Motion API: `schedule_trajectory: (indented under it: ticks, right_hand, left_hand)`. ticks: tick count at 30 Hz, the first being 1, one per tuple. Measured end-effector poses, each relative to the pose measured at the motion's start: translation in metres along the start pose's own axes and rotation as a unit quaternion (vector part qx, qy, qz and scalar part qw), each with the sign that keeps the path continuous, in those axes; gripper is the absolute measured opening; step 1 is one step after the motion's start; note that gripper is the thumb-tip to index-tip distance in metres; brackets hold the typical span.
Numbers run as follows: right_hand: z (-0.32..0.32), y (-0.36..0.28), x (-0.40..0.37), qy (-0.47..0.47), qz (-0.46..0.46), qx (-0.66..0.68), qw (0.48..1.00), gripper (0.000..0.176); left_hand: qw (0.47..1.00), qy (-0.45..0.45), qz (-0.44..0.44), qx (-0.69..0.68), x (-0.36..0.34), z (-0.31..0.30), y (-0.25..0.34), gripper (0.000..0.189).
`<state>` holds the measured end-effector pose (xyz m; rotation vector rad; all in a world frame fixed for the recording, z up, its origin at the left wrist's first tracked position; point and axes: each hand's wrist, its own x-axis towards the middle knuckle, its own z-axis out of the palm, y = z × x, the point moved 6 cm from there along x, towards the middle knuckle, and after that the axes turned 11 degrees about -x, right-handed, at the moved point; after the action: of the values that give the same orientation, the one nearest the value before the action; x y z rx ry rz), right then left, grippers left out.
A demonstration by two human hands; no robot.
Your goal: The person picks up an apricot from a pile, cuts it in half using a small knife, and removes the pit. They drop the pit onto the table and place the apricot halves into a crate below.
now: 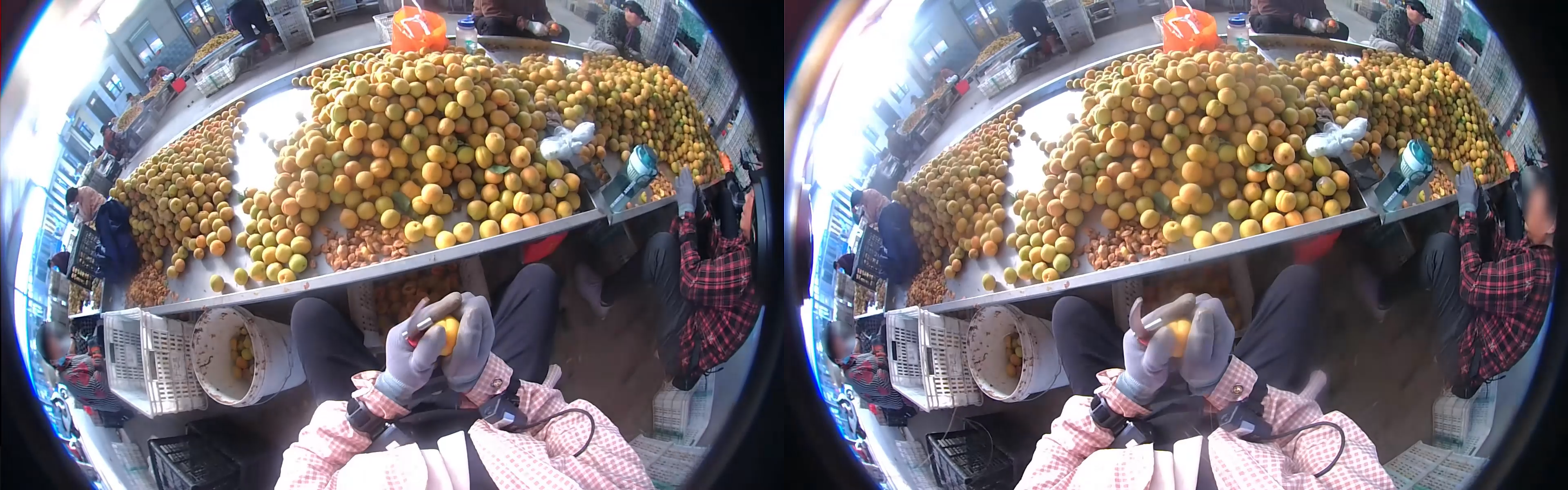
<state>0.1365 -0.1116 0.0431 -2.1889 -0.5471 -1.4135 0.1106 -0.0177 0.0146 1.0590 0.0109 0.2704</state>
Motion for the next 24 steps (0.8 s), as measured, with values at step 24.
schedule_trajectory:
  ticks: [24]
  right_hand:
    - [0.037, 0.020, -0.014, -0.222, 0.433, 0.566, 0.665, 0.028]
  left_hand:
    - [0.992, 0.007, 0.010, 0.122, 0.009, 0.010, 0.000, 0.057]
